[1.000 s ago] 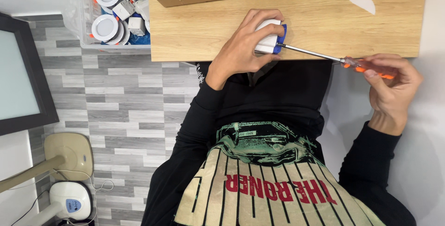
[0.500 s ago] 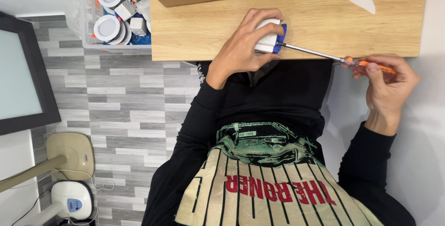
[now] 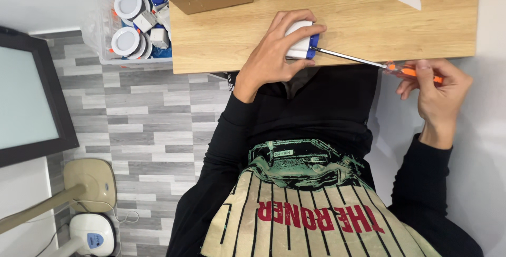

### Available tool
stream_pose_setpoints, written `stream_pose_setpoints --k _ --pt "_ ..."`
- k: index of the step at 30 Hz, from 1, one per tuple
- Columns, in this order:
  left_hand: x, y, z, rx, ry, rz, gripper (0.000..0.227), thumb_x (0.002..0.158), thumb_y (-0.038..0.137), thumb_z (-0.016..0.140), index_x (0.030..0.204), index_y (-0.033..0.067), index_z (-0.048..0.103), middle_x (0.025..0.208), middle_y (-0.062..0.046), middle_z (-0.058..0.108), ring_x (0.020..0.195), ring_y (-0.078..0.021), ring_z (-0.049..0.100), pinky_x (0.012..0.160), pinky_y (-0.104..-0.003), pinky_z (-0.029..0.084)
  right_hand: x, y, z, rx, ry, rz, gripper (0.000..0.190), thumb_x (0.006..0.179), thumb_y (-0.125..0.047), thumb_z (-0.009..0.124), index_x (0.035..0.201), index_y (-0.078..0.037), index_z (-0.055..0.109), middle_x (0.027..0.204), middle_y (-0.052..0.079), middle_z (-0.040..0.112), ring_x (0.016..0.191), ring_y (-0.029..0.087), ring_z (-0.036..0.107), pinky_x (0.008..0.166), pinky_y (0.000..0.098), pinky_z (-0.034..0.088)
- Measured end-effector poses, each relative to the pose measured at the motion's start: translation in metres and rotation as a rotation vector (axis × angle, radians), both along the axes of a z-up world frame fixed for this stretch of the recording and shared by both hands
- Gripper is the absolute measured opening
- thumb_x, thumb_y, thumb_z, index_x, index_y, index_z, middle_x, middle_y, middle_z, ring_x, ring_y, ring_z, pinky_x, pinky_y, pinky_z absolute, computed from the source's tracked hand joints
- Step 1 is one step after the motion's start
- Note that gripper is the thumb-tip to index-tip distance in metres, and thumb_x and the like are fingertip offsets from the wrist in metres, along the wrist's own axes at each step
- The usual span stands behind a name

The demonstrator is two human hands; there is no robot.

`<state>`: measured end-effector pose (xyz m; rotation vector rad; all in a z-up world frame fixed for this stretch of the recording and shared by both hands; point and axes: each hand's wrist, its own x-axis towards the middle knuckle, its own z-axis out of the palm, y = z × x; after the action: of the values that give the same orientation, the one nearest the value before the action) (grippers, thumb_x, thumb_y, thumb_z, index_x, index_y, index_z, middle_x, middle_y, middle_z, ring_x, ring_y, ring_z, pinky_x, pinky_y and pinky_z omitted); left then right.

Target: The person assembles a small white and blue electrical component on a wooden table. They use a screwdriver to tighten screws into the component, then separate the blue and white parts to reveal internal wiring.

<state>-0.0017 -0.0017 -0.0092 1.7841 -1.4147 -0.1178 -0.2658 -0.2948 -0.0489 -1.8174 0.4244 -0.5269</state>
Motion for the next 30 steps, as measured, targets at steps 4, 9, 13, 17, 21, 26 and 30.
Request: stream_pose_setpoints --k 4,9,13,17,21,26,30 --pt "-0.001 0.000 -0.001 -0.014 -0.002 0.005 0.055 0.099 0.026 0.092 0.147 0.0179 0.065 0.151 -0.009 0.053 0.138 -0.0339 0.052 0.121 -0.053 0.050 -0.005 -0.011 -0.011 0.030 -0.120 0.062 0.012 0.128 0.003 0.067 0.128 0.015 0.065 0.118 0.031 0.068 0.093 0.040 0.073 0.080 0.0402 0.065" --pt "-0.004 -0.001 0.004 -0.028 0.002 0.008 0.048 0.103 0.035 0.085 0.145 0.0167 0.067 0.149 -0.010 0.054 0.138 -0.0341 0.052 0.120 -0.053 0.050 -0.008 -0.021 -0.020 0.044 -0.252 0.135 0.020 0.113 0.007 0.076 0.128 0.008 0.063 0.129 0.026 0.063 0.120 0.043 0.072 0.107 0.0503 0.071" --pt "-0.006 -0.001 0.009 -0.045 0.005 0.013 0.040 0.111 0.038 0.066 0.144 0.0146 0.067 0.149 -0.013 0.055 0.141 -0.0352 0.052 0.120 -0.056 0.049 0.001 -0.007 0.007 0.006 -0.287 0.195 0.049 0.103 0.011 0.078 0.144 0.007 0.053 0.148 0.030 0.056 0.135 0.046 0.066 0.126 0.0539 0.062" --pt "-0.009 -0.001 0.013 -0.057 -0.006 0.018 0.040 0.117 0.038 0.051 0.143 0.0127 0.068 0.146 -0.014 0.056 0.139 -0.0356 0.052 0.120 -0.055 0.047 0.003 0.010 0.041 -0.044 -0.102 0.188 0.029 0.120 0.011 0.056 0.149 0.017 0.050 0.136 0.039 0.066 0.125 0.051 0.072 0.098 0.0545 0.068" --pt "-0.010 -0.004 0.008 -0.070 -0.025 0.030 0.035 0.114 0.032 0.056 0.140 0.0125 0.069 0.144 -0.013 0.057 0.137 -0.0344 0.053 0.119 -0.054 0.046 0.002 0.004 0.021 0.012 -0.049 0.047 0.023 0.136 -0.002 0.061 0.123 0.016 0.065 0.102 0.030 0.068 0.066 0.034 0.066 0.054 0.0326 0.052" --pt "-0.013 -0.007 0.001 -0.114 -0.051 0.077 0.033 0.104 0.018 0.065 0.137 0.0135 0.070 0.141 -0.013 0.058 0.135 -0.0336 0.056 0.119 -0.053 0.046 0.000 -0.014 -0.001 0.141 -0.167 0.122 0.012 0.121 0.007 0.073 0.130 0.008 0.064 0.126 0.026 0.070 0.116 0.038 0.079 0.095 0.0362 0.071" --pt "-0.018 -0.011 -0.002 -0.129 -0.018 0.112 0.035 0.099 0.017 0.068 0.133 0.0129 0.073 0.141 -0.013 0.060 0.135 -0.0341 0.057 0.117 -0.053 0.047 -0.004 -0.014 0.004 0.063 -0.242 0.168 0.026 0.110 0.012 0.081 0.129 0.005 0.064 0.132 0.023 0.068 0.131 0.034 0.073 0.117 0.0407 0.070"
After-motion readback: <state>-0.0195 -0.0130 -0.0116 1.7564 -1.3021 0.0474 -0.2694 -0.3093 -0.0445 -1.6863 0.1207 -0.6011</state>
